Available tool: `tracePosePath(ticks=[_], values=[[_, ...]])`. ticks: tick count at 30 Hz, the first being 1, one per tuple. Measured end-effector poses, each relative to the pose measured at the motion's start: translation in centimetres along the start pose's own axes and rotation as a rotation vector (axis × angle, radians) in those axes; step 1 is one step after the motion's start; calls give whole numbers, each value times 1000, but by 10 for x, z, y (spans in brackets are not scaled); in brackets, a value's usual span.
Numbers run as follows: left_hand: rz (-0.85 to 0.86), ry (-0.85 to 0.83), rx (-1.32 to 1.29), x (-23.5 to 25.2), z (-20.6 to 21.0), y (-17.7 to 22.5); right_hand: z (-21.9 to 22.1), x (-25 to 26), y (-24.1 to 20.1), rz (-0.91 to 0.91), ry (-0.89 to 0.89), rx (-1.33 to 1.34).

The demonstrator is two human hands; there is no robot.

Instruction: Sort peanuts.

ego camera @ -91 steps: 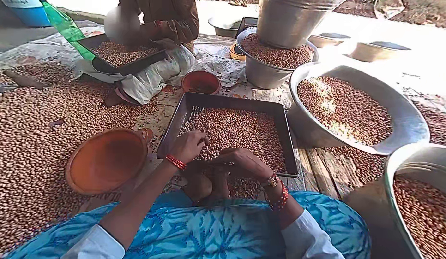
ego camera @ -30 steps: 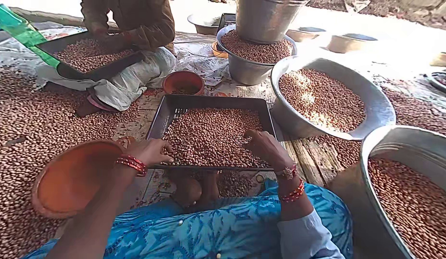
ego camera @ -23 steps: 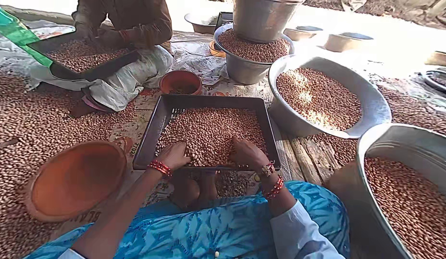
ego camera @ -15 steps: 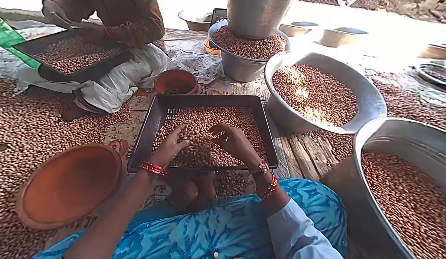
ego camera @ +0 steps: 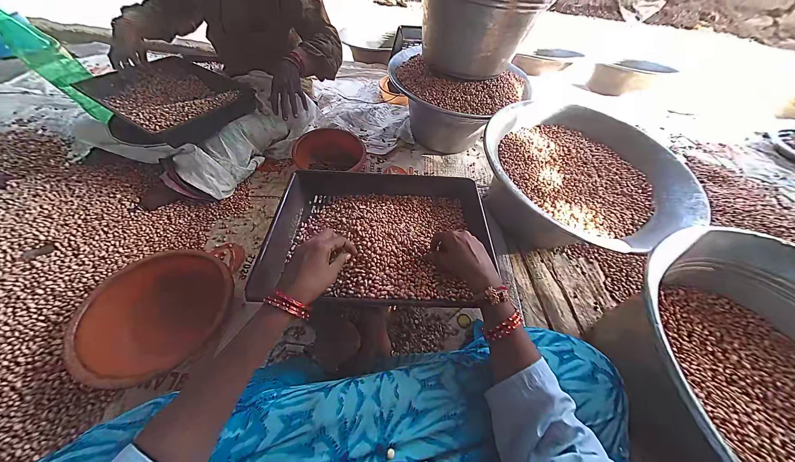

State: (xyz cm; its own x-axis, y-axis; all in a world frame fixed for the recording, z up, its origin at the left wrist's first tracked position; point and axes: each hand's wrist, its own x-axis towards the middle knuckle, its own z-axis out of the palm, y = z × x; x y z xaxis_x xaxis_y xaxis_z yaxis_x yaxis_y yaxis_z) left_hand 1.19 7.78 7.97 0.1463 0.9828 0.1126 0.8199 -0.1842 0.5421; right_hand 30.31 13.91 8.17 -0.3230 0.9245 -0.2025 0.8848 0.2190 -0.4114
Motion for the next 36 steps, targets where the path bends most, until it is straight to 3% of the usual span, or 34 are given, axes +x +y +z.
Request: tracePosePath(ticks=[4,6,9,11,14,21,26,30,33,36], values=[[23,-3,163,6,13,19,5,2,3,-234,374,394],[53,0,226,11,22,19,10,5,-1,-254,435,602],[22,-15,170,14,22,17,12,-1,-18,-183,210,605],[-99,-33,-17,18,8,19,19,-3,-29,-205,83,387],[-194,-30,-242,21,-7,21,31,-5,-44,-237,36,136],[23,-162,136,20,32,44,36,-7,-55,-182,-15,6],[-44,-206,264,22,44,51,32,-7,-55,-141,-98,-17],[-73,-203,195,19,35,49,32,-6,-49,-158,-111,0],[-119,-129,-12,16,10,39,22,-16,-49,-300,-131,49],[-180,60,-348,10,-25,14,1,-34,-48,-636,-273,371]])
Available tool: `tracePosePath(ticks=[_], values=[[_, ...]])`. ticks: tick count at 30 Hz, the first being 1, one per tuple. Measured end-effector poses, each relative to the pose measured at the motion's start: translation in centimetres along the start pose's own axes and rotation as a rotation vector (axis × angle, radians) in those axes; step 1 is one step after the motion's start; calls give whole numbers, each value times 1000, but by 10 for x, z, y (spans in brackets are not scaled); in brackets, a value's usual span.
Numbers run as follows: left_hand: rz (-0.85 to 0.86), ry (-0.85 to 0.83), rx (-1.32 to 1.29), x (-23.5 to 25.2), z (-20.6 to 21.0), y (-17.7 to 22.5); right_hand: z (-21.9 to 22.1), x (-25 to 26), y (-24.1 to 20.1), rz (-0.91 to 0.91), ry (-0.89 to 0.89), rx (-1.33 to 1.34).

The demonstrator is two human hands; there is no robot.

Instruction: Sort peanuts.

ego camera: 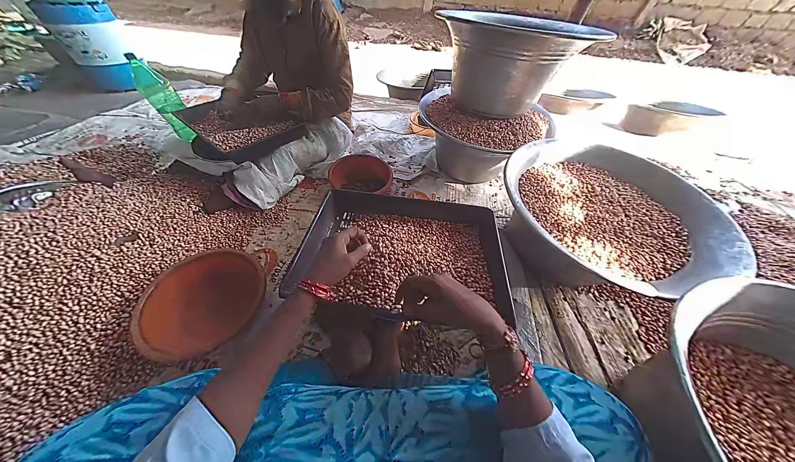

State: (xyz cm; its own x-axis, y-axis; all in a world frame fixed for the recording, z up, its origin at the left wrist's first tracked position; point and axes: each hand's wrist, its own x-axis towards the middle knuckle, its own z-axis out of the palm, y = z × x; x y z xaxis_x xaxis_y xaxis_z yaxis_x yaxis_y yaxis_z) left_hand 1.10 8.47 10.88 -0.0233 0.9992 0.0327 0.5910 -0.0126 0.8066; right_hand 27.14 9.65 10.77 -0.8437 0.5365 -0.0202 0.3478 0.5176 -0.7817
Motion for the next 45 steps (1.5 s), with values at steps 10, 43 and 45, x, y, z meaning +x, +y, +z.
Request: tracePosePath(ticks=[10,43,45], values=[[-246,-107,542,12,-16,-36,-47,-38,26,979,282,-390],[79,-352,322,-14,51,15,7,9,28,437,121,-313],[74,-225,52,-8,30,3,8,10,26,440,100,-318]])
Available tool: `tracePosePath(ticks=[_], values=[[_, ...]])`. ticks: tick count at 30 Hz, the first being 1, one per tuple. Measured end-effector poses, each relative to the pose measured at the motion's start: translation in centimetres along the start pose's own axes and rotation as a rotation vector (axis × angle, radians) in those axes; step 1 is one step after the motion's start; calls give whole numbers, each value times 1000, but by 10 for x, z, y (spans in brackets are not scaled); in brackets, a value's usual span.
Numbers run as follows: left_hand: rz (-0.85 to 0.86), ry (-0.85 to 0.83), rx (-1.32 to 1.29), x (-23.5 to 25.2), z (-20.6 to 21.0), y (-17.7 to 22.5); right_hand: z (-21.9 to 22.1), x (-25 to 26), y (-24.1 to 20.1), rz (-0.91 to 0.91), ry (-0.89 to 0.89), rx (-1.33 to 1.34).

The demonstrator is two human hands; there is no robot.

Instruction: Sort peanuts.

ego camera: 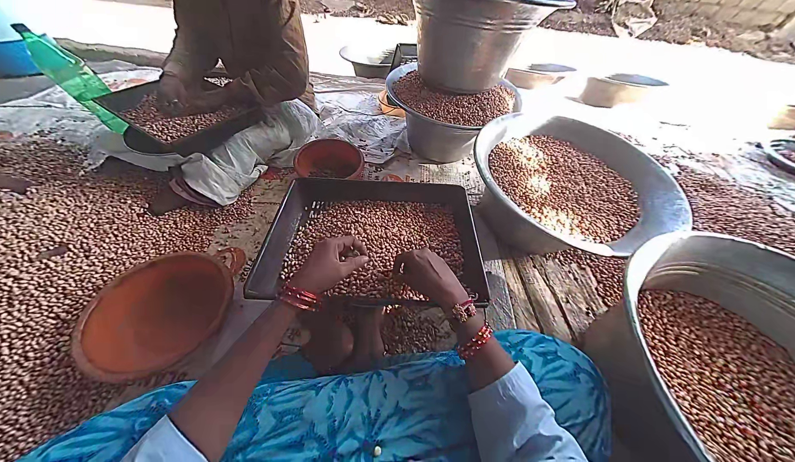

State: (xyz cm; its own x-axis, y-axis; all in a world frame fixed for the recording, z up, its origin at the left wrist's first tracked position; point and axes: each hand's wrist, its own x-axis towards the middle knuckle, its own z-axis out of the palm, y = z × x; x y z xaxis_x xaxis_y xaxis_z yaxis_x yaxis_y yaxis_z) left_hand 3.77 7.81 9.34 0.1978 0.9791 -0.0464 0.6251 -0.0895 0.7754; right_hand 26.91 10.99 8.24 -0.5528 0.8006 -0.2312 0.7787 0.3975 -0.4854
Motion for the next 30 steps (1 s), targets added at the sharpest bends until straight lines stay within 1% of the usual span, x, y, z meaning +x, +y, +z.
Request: tracePosePath(ticks=[2,3,4,6,9,11,13,15,16,17,19,20,21,23,25,26,27,29,30], values=[[6,132,-243,-1,-14,-6,0,0,0,-9,-4,-11],[9,161,-261,-3,-19,-6,1,1,0,-12,-4,-19],[20,163,-184,-3,-22,-8,1,2,0,-9,-10,-30],[-4,96,72,-4,-19,-3,3,5,2,-2,-31,-43],[-74,-10,334,-2,-1,3,-1,6,12,-28,-2,6],[-86,-32,439,-1,10,2,-13,1,20,-43,76,97],[-104,-56,466,1,14,0,-24,-4,29,-61,231,299],[-96,-30,385,1,10,-1,-29,-6,35,-39,404,494],[-83,-6,283,1,6,-2,-29,-6,35,-17,463,532],[-66,15,155,1,0,-5,-29,-6,34,8,480,516],[-50,46,-142,1,-5,-9,-26,-5,30,27,409,371],[-64,32,-280,0,-3,-7,-22,-2,26,32,355,284],[-87,-19,-374,0,0,-3,-17,0,21,41,304,217],[-144,-208,-449,-1,11,4,-6,8,15,75,249,127],[-207,-361,-424,2,21,5,0,11,10,116,217,75],[-233,-361,-364,5,23,3,0,11,8,127,204,53],[-251,-301,-265,9,21,-3,1,11,8,130,194,36],[-291,-120,1,17,7,-18,1,12,6,137,164,16],[-311,-47,74,20,-2,-26,2,11,5,140,151,12]])
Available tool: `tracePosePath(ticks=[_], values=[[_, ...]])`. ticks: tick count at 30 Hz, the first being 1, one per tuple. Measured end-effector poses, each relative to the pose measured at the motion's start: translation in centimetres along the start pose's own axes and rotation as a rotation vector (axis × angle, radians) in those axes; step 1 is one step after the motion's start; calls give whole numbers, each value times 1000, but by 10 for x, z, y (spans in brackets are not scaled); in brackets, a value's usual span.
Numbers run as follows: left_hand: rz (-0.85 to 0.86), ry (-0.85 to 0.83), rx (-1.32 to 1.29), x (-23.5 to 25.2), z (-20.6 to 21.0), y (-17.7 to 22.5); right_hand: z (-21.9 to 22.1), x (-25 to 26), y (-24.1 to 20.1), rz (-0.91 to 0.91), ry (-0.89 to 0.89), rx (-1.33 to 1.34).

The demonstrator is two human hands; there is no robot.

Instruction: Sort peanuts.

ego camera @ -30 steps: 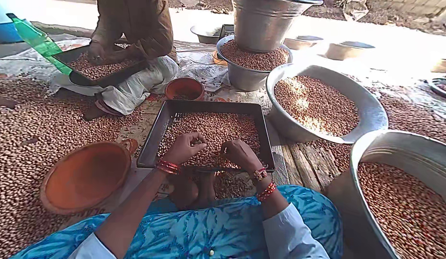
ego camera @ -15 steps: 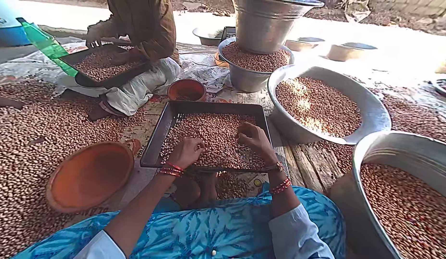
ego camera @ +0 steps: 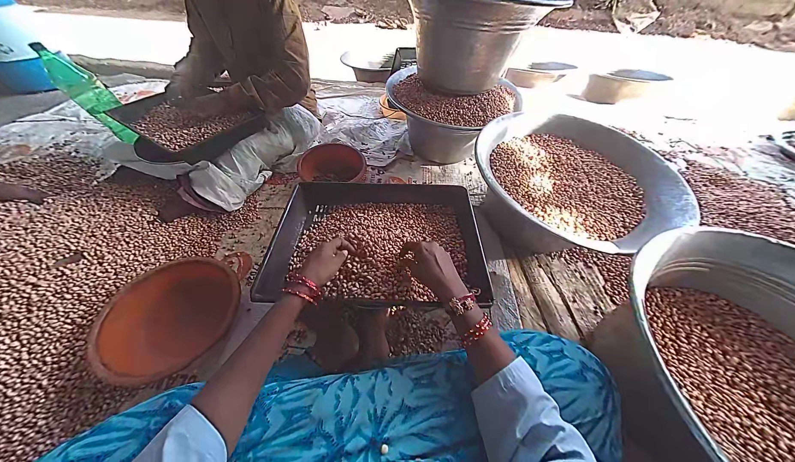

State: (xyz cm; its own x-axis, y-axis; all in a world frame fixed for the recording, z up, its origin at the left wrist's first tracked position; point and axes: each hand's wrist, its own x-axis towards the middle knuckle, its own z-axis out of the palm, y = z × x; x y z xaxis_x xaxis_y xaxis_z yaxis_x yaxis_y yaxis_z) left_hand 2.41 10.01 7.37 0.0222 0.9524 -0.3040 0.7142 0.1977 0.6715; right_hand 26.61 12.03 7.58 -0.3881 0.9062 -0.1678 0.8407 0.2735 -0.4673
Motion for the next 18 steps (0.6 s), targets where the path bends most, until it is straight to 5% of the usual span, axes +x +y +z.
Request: tracePosePath(ticks=[3,9,15,18], values=[[38,142,44,-2,-14,-10,-2,-1,-3,11,-20,-24],[149,135,211,-20,5,23,-1,2,3,8,0,16],[206,254,387,-9,14,32,-8,5,19,-36,343,691],[178,239,424,-2,16,35,-12,2,16,-34,264,620]])
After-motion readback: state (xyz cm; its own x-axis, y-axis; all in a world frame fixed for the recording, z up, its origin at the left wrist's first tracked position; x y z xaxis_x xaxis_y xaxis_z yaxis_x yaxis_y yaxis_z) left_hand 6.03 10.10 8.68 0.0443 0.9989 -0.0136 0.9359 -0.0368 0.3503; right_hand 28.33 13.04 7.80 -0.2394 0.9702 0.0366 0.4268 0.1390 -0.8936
